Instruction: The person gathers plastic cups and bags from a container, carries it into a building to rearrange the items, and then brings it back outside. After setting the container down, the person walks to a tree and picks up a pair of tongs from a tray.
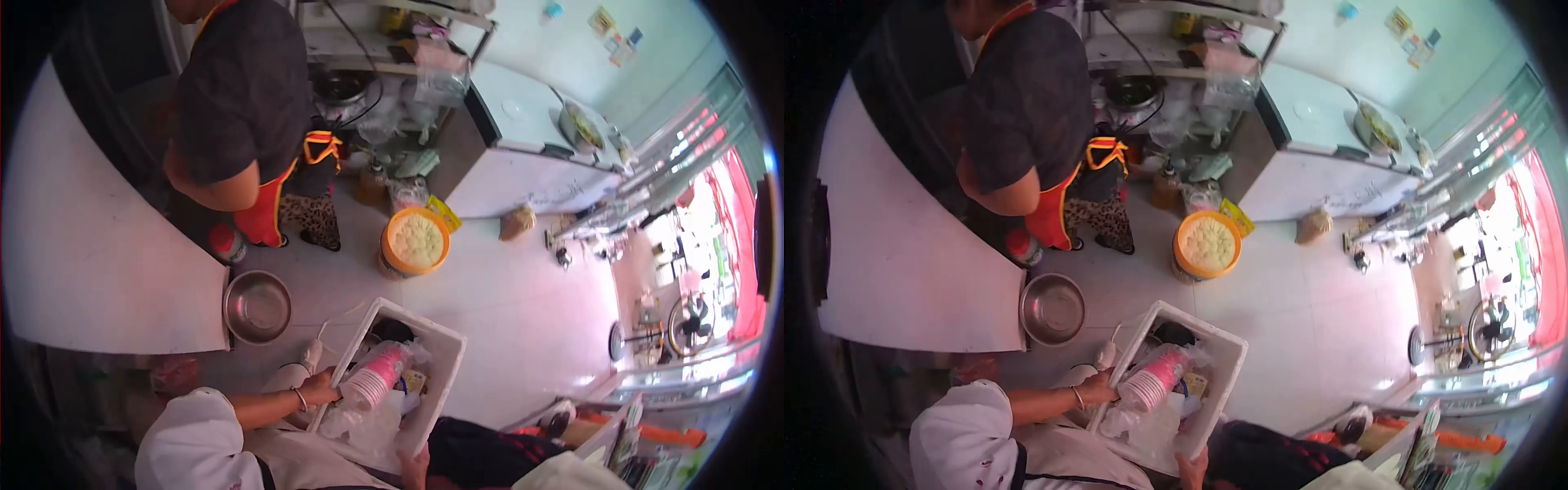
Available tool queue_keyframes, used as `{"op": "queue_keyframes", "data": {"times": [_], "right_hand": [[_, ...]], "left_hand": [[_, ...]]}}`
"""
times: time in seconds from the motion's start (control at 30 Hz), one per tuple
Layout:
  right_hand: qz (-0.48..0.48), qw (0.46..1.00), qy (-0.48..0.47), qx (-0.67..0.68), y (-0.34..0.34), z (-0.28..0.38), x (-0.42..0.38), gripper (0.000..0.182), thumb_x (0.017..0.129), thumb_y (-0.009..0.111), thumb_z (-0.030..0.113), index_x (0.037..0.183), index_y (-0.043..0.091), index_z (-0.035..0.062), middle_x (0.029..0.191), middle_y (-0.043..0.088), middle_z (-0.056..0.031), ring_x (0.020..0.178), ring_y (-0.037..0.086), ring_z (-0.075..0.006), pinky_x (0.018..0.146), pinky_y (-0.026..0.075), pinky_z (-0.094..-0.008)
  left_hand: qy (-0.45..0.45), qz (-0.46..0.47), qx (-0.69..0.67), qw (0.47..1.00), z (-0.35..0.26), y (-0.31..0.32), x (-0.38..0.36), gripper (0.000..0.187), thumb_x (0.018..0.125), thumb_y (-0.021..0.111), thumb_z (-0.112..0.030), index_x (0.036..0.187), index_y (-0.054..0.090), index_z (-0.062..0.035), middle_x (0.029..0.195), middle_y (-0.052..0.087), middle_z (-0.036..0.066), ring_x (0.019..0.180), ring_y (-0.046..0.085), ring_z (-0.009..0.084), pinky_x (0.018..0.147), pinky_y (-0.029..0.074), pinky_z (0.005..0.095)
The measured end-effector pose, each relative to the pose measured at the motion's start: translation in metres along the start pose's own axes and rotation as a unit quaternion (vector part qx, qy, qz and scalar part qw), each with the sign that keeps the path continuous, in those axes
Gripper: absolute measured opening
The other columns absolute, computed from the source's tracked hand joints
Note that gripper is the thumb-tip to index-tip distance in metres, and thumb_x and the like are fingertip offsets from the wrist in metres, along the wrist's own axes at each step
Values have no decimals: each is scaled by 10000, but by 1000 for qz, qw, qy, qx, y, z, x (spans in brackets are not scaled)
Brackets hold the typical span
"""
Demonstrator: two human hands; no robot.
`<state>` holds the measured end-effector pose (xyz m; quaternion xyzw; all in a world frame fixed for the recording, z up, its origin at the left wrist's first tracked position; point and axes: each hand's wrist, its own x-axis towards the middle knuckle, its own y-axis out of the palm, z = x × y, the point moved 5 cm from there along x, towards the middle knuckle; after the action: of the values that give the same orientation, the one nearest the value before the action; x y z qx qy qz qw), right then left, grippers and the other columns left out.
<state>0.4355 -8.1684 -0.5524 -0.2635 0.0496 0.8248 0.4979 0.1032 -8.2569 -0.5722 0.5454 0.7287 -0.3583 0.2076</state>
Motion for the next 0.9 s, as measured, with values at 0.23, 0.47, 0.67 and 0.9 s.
{"op": "queue_keyframes", "data": {"times": [0.23, 0.47, 0.67, 0.9], "right_hand": [[67, 982, 172, -32, -29, 42, 148, 754, 825, 678, 250, 1435, 293, 30, 1336, 455, -109, 1132, 470, -255, 960, 409, -388], [52, 963, -4, -263, -107, 78, 355, 739, 897, 648, 290, 1433, 273, -54, 1239, 549, -181, 1069, 529, -269, 944, 428, -416], [95, 963, 32, -252, -73, 237, 432, 667, 919, 637, 280, 1411, 346, -63, 1266, 543, -195, 1108, 532, -285, 959, 447, -412], [269, 896, -61, -349, -33, 312, 563, 614, 930, 622, 257, 1399, 392, -65, 1324, 526, -196, 1184, 516, -289, 988, 442, -400]], "left_hand": [[105, -89, -5, 990, -85, -32, 100, 666, 679, 692, -257, 1283, 489, -61, 1066, 654, 217, 998, 638, 398, 874, 506, 430], [-10, -66, -43, 997, -207, -74, 215, 795, 673, 650, -209, 1403, 355, -101, 998, 664, 219, 883, 670, 379, 783, 527, 446], [-41, -122, -151, 980, -285, -107, 236, 760, 649, 658, -198, 1363, 411, -121, 1036, 663, 203, 961, 653, 373, 825, 519, 441], [-21, -307, -248, 918, -253, -80, 304, 742, 730, 712, -285, 1382, 423, -80, 1182, 631, 187, 1087, 614, 320, 938, 479, 393]]}}
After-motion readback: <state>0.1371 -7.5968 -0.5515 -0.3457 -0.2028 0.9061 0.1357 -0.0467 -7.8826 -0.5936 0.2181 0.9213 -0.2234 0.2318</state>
